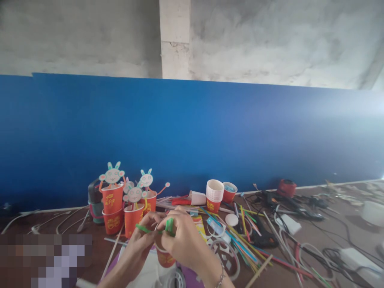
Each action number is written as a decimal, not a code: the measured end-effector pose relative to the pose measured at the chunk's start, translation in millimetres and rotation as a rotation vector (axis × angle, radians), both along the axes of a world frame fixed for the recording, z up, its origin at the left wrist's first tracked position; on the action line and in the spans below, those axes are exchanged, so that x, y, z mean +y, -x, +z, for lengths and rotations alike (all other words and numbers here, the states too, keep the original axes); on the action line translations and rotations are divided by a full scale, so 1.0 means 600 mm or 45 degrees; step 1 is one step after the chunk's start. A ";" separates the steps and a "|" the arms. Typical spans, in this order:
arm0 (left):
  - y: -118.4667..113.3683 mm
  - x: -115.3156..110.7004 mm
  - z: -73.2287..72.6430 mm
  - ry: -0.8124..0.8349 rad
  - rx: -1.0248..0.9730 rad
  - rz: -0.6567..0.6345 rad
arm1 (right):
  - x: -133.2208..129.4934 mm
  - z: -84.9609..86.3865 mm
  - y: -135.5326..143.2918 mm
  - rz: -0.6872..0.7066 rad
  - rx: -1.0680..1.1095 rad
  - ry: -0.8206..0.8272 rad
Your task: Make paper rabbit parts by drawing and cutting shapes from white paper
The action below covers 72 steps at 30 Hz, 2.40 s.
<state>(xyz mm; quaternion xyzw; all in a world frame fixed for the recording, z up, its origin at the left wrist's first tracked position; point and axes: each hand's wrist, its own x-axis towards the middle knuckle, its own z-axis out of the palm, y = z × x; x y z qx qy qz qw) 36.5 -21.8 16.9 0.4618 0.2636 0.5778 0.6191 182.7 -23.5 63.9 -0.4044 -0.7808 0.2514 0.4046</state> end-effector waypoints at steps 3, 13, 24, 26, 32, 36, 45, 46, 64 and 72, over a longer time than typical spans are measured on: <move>-0.001 -0.002 -0.005 -0.029 -0.035 -0.141 | 0.010 -0.008 -0.005 -0.028 0.136 0.121; 0.002 0.008 0.005 0.256 -0.209 0.349 | 0.017 -0.006 -0.029 -0.401 0.059 0.098; 0.015 0.011 0.008 0.218 -0.162 0.465 | 0.031 -0.073 0.013 0.155 -0.218 0.671; 0.018 0.011 0.014 0.280 -0.211 0.390 | 0.031 -0.070 0.016 0.161 -0.219 0.689; 0.009 0.009 0.025 0.268 -0.213 0.410 | 0.027 -0.066 0.021 0.124 -0.170 0.633; 0.003 0.005 0.028 0.264 -0.231 0.422 | 0.023 -0.072 0.021 0.108 -0.346 0.693; 0.005 0.005 0.012 0.258 -0.190 0.272 | 0.027 -0.070 0.015 0.119 -0.204 0.605; 0.004 0.005 0.011 0.260 -0.186 0.275 | 0.027 -0.069 0.015 0.115 -0.191 0.599; 0.004 0.002 0.004 0.216 -0.170 0.234 | 0.017 -0.053 0.013 0.014 -0.565 0.780; -0.005 0.004 0.002 0.121 0.070 0.294 | 0.017 -0.009 -0.049 -0.271 -0.359 0.347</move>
